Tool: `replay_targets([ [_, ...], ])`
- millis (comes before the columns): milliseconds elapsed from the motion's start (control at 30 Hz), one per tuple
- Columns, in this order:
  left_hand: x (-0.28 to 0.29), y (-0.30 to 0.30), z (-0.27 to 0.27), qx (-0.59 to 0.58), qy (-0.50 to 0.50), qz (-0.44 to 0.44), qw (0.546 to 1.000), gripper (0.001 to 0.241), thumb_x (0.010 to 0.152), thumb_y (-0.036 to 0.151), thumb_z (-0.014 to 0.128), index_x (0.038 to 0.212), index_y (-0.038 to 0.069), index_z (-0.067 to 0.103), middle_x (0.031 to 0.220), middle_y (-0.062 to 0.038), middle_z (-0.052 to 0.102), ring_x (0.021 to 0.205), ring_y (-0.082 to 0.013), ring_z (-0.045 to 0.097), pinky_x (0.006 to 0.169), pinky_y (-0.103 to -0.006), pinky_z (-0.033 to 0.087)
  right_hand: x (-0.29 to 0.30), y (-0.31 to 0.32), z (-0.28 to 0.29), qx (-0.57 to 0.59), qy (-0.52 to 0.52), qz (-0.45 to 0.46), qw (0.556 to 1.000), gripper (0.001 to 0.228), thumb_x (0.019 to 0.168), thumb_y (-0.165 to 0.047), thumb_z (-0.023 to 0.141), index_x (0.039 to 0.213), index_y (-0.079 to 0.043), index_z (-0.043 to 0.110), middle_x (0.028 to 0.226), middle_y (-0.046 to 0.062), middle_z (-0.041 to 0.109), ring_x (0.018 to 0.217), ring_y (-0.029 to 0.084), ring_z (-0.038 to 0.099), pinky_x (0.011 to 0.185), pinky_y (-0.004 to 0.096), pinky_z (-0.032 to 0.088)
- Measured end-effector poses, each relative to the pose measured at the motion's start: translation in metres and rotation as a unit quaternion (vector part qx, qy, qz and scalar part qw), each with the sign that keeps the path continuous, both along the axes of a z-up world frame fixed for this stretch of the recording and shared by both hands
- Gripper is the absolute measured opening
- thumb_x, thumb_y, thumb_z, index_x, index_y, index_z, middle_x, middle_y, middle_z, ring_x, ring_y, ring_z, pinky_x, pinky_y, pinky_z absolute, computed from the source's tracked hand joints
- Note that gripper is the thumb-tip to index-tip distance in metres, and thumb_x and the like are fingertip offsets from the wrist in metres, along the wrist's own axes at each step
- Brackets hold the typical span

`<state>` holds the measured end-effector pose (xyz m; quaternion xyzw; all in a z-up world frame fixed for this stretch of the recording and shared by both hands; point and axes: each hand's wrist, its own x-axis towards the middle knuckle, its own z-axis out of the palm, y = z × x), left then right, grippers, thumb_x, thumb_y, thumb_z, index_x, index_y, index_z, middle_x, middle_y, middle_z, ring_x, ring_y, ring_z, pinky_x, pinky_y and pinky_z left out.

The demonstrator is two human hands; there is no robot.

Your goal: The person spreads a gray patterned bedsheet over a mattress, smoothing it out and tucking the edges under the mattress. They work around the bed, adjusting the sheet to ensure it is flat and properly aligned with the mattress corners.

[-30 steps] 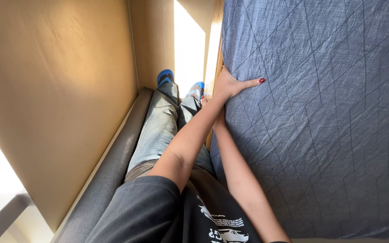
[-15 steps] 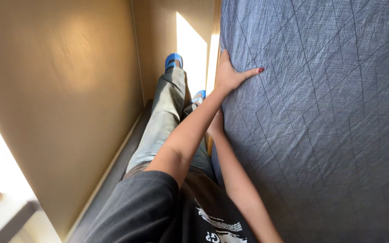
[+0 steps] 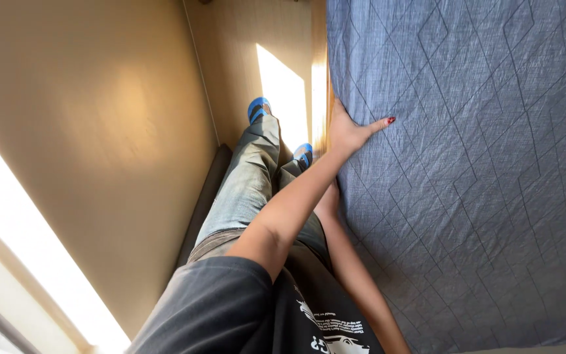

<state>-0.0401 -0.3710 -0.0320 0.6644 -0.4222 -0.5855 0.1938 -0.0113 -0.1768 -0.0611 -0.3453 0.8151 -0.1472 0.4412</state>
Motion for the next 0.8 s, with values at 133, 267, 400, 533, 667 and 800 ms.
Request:
replay_targets([
  [133,0.004,-0.014,-0.009,-0.022,-0.004,-0.004,1.000,0.135,0.055,0.062,0.091,0.149,-0.016,0.035,0.146,-0.031,0.055,0.135,-0.0384,0.058,0.115,-0.0408,0.047,0.008,-0.034,0.008,0.060,0.056,-0.018,0.996,0.062,0.092,-0.039,0.067,0.144,-0.008,0.053,0.138,0.020,0.062,0.128,0.038,0.058,0.103,0.045,0.047],
  [267,0.011,-0.063,0.003,-0.039,0.021,-0.028,0.999,0.136,0.052,0.062,0.093,0.146,-0.017,0.035,0.145,-0.032,0.053,0.134,-0.0392,0.056,0.112,-0.0407,0.046,0.015,-0.048,0.001,0.062,0.112,-0.064,0.990,0.073,0.086,-0.041,0.073,0.146,-0.007,0.050,0.131,0.021,0.065,0.120,0.040,0.063,0.098,0.046,0.050],
  [400,0.003,-0.083,-0.003,0.001,0.003,-0.043,0.999,0.140,0.048,0.063,0.095,0.145,-0.016,0.033,0.144,-0.030,0.053,0.132,-0.0385,0.056,0.110,-0.0399,0.046,0.019,-0.060,0.004,-0.007,0.079,-0.076,0.994,0.069,0.090,-0.036,0.071,0.147,-0.005,0.048,0.136,0.021,0.062,0.125,0.037,0.060,0.101,0.043,0.049],
  [533,-0.004,-0.091,0.004,0.024,-0.018,-0.033,0.999,0.145,0.044,0.063,0.095,0.147,-0.015,0.029,0.142,-0.030,0.052,0.128,-0.0380,0.057,0.106,-0.0397,0.048,0.006,-0.068,-0.014,-0.042,0.053,-0.053,0.996,0.060,0.096,-0.034,0.065,0.146,-0.004,0.050,0.140,0.019,0.062,0.129,0.035,0.059,0.104,0.042,0.048],
  [667,-0.004,-0.089,0.021,0.066,-0.039,-0.050,0.996,0.144,0.045,0.064,0.091,0.150,-0.014,0.031,0.145,-0.028,0.054,0.131,-0.0367,0.060,0.109,-0.0380,0.049,-0.002,-0.076,-0.035,0.055,0.065,-0.045,0.995,0.054,0.097,-0.037,0.065,0.138,-0.003,0.056,0.137,0.018,0.064,0.128,0.033,0.059,0.105,0.041,0.046],
  [800,-0.028,-0.072,0.002,-0.052,-0.107,-0.021,0.993,0.147,0.054,0.061,0.096,0.152,-0.019,0.022,0.155,-0.035,0.038,0.144,-0.0424,0.042,0.120,-0.0403,0.036,-0.014,-0.097,-0.032,0.014,0.090,0.033,0.995,0.060,0.094,-0.038,0.071,0.136,0.002,0.053,0.133,0.021,0.062,0.124,0.035,0.058,0.104,0.043,0.044],
])
